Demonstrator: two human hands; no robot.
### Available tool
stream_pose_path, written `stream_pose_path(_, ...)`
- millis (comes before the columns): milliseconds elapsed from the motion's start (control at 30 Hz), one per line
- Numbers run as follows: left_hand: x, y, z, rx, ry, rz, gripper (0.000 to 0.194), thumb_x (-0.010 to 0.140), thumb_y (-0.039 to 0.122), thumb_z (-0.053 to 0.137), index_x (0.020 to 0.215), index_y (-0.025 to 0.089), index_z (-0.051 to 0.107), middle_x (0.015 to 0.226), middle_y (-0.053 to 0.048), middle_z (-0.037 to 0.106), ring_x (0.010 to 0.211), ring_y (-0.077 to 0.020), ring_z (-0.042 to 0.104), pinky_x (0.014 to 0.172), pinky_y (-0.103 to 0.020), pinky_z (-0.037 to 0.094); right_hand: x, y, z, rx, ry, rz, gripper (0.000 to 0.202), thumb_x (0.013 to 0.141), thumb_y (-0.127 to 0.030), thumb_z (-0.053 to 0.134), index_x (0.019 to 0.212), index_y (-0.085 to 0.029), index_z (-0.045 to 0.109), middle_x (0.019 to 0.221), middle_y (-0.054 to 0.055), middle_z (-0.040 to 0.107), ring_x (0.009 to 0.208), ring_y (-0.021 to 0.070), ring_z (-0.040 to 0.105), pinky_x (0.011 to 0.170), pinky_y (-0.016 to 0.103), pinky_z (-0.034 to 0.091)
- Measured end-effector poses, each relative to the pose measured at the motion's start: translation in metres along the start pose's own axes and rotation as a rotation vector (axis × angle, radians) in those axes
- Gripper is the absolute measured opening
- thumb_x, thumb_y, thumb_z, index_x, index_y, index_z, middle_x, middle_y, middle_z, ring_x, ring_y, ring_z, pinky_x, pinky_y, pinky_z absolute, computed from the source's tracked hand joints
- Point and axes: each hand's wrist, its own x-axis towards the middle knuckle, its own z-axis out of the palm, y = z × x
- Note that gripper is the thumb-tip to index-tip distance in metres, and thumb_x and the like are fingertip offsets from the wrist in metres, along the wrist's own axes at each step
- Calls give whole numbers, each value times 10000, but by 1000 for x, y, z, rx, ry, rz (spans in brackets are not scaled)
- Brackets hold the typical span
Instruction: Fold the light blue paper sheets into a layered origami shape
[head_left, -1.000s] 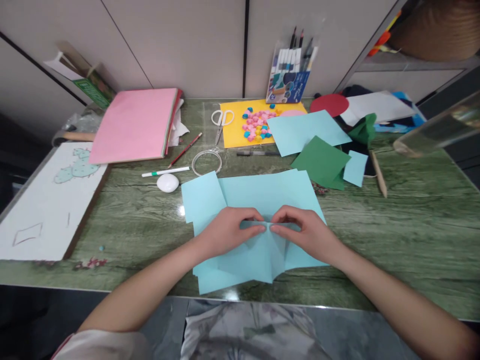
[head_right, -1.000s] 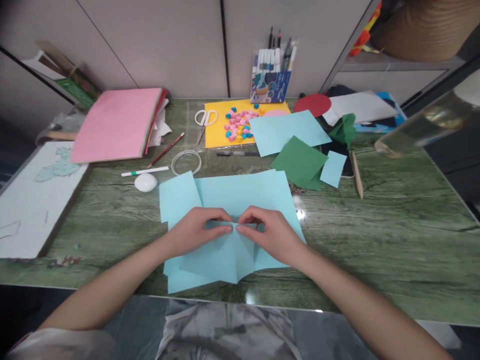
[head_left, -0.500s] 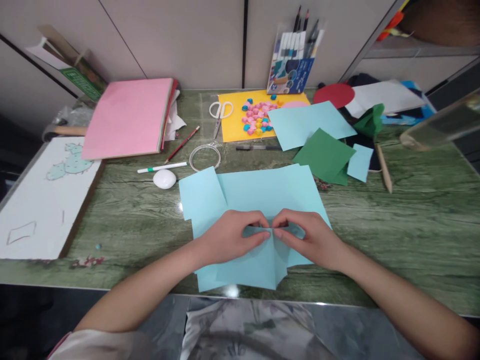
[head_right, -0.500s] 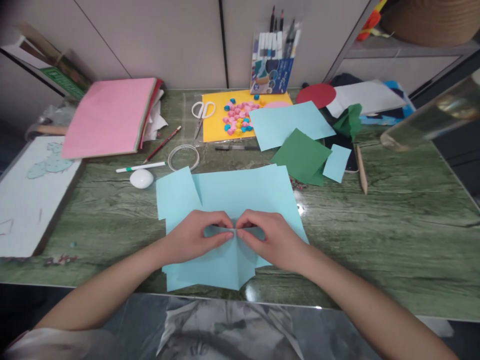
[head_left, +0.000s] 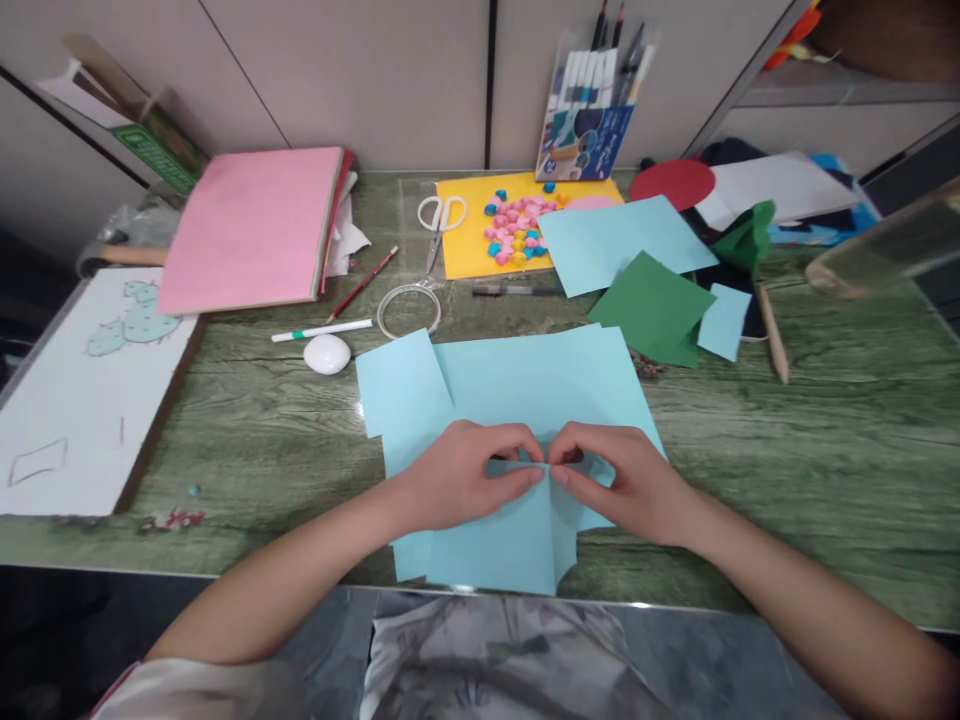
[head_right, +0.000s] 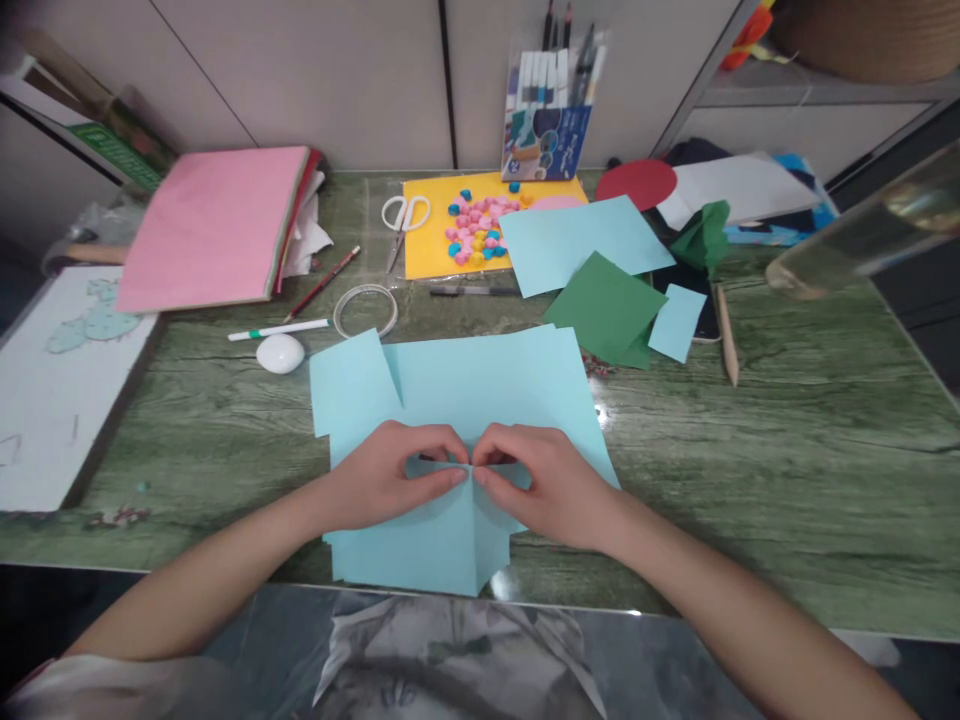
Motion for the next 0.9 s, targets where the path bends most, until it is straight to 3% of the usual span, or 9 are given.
stream_pose_path(200,2,-1,1,-77,-9,74,56,862,207,565,851,206,620,802,55,644,788,-97,597,756,-191,415,-2,1,1,-6,-8,9,73,872,-180,527,817,-224,546,727,-47,589,670,95,532,637,202,406)
stream_pose_path(400,3,-5,3,-130,10,81,68,881,237,557,857,204,612,833,44,655,818,-108,604,788,-201,428,-2,3,3,-26,0,9,74,877,-181,520,822,-224,545,725,-45,583,659,97,523,616,207,399)
stream_pose_path(900,2,-5,11,-164,88,167,112,894,235,547,856,180,637,835,18,685,795,-107,626,772,-181,458,-2,5,3,-70,58,-123,84,892,-165,510,838,-217,548,715,-35,584,640,95,528,592,200,392)
